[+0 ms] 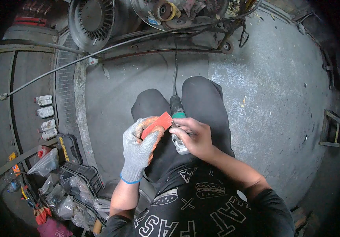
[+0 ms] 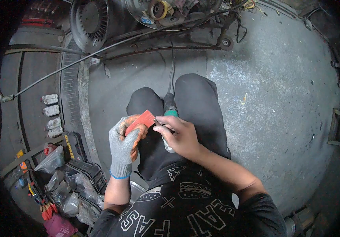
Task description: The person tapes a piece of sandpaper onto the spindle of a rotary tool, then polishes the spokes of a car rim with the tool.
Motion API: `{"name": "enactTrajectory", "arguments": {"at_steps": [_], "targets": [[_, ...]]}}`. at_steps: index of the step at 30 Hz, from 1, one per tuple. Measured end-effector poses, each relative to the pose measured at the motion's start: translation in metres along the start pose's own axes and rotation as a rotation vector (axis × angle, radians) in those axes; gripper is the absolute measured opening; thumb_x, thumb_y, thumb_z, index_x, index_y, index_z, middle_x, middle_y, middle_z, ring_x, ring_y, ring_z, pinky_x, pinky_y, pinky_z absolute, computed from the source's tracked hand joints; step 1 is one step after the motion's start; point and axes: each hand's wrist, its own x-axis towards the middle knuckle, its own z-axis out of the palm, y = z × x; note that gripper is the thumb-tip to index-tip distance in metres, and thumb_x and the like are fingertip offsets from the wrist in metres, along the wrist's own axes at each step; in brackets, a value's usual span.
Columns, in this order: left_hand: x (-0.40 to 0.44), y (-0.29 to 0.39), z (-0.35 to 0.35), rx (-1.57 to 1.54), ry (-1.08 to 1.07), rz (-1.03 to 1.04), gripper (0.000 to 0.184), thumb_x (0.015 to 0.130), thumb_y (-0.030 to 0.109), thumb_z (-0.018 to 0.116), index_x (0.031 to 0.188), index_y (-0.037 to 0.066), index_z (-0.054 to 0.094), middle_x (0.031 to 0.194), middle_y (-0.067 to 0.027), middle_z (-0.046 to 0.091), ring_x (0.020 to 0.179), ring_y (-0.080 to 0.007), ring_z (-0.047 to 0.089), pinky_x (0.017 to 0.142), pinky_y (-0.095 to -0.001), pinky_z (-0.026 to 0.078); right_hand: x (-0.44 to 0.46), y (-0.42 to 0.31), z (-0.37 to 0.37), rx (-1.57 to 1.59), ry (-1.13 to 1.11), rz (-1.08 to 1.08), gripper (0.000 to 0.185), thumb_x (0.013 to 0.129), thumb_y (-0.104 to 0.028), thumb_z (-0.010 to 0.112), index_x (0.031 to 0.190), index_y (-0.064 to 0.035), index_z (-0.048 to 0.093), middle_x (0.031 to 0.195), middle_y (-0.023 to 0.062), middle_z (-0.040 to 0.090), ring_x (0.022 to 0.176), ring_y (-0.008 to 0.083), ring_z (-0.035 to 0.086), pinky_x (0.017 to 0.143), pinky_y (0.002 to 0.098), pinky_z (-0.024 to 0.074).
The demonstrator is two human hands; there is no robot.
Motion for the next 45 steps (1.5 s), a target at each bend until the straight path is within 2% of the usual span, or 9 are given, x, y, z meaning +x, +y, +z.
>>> {"name": "enactTrajectory", "arguments": {"at_steps": [9, 14, 17, 23, 27, 32, 36, 39, 45], "targets": [[0.001, 0.002, -0.002, -0.062, -0.007, -0.087, 0.026, 0.079, 0.005, 0.071, 0.102, -0.007, 0.067, 0.084, -0.0069, 0.064, 0.072, -0.0123, 0.061, 0.063, -0.0252, 0.048, 0.003, 0.000, -0.003, -0.056, -0.004, -0.136, 0.018, 0.085, 0.000, 0.068, 0.102, 0.0063, 0.067, 0.092, 0.0130, 0.071, 0.083, 0.0136, 0.068, 0.075, 0.0254, 0.0529], [0.003, 0.003, -0.003, -0.032, -0.014, -0.061, 0.027, 0.079, 0.007, 0.071, 0.102, -0.006, 0.067, 0.087, -0.0070, 0.065, 0.076, -0.0120, 0.062, 0.067, -0.0255, 0.050, 0.010, 0.000, -0.008, 0.279, -0.180, 0.197, 0.020, 0.090, -0.004, 0.064, 0.107, 0.0054, 0.064, 0.090, 0.0111, 0.070, 0.081, 0.0132, 0.067, 0.072, 0.0268, 0.0526], [0.004, 0.008, -0.003, 0.007, -0.028, -0.035, 0.025, 0.083, 0.011, 0.071, 0.103, -0.003, 0.068, 0.082, -0.0030, 0.063, 0.066, -0.0049, 0.053, 0.058, -0.0209, 0.040, 0.017, 0.005, -0.013, 0.390, -0.281, 0.214, 0.021, 0.092, -0.004, 0.061, 0.110, 0.0067, 0.063, 0.092, 0.0096, 0.069, 0.082, 0.0130, 0.067, 0.074, 0.0257, 0.0526], [0.001, 0.022, -0.002, 0.113, -0.052, -0.076, 0.023, 0.084, 0.011, 0.071, 0.104, -0.001, 0.068, 0.070, 0.0005, 0.061, 0.054, -0.0043, 0.051, 0.049, -0.0214, 0.040, 0.017, 0.004, -0.015, 0.452, -0.316, 0.248, 0.022, 0.095, -0.007, 0.059, 0.112, 0.0065, 0.061, 0.094, 0.0109, 0.068, 0.083, 0.0143, 0.068, 0.075, 0.0257, 0.0529], [-0.001, 0.025, 0.002, 0.172, -0.057, -0.120, 0.026, 0.081, 0.011, 0.071, 0.104, -0.002, 0.068, 0.076, -0.0014, 0.063, 0.061, -0.0052, 0.054, 0.054, -0.0202, 0.042, 0.016, 0.005, -0.016, 0.490, -0.285, 0.209, 0.022, 0.095, -0.009, 0.060, 0.111, 0.0059, 0.062, 0.093, 0.0110, 0.068, 0.082, 0.0138, 0.067, 0.074, 0.0256, 0.0529], [0.002, 0.019, 0.000, 0.214, -0.086, -0.050, 0.026, 0.083, 0.012, 0.073, 0.106, 0.000, 0.068, 0.072, -0.0019, 0.063, 0.055, -0.0049, 0.055, 0.050, -0.0217, 0.042, 0.020, 0.003, -0.010, 0.549, -0.229, 0.440, 0.017, 0.095, -0.010, 0.060, 0.105, 0.0041, 0.062, 0.088, 0.0094, 0.068, 0.076, 0.0131, 0.066, 0.071, 0.0260, 0.0523], [0.005, 0.023, -0.003, 0.186, -0.088, -0.098, 0.027, 0.082, 0.012, 0.074, 0.106, -0.001, 0.068, 0.073, -0.0018, 0.063, 0.055, -0.0046, 0.054, 0.050, -0.0217, 0.042, 0.022, 0.007, -0.011, 0.591, -0.250, 0.436, 0.018, 0.094, -0.011, 0.061, 0.103, 0.0043, 0.062, 0.085, 0.0093, 0.067, 0.073, 0.0136, 0.066, 0.069, 0.0258, 0.0521], [0.004, 0.017, -0.005, 0.180, -0.064, -0.036, 0.029, 0.082, 0.012, 0.074, 0.107, -0.001, 0.068, 0.073, -0.0018, 0.063, 0.056, -0.0047, 0.053, 0.049, -0.0217, 0.041, 0.026, 0.016, -0.015, 0.536, -0.324, 0.406, 0.020, 0.095, -0.013, 0.060, 0.103, 0.0046, 0.062, 0.084, 0.0096, 0.067, 0.071, 0.0140, 0.065, 0.067, 0.0261, 0.0520], [0.003, 0.009, -0.011, 0.179, -0.076, -0.055, 0.031, 0.081, 0.011, 0.074, 0.109, 0.000, 0.068, 0.079, -0.0028, 0.064, 0.056, -0.0044, 0.052, 0.049, -0.0213, 0.040, 0.033, 0.035, -0.013, 0.883, -0.602, 0.473, 0.024, 0.097, -0.018, 0.057, 0.104, 0.0045, 0.060, 0.083, 0.0102, 0.067, 0.070, 0.0147, 0.065, 0.065, 0.0258, 0.0519]]}}
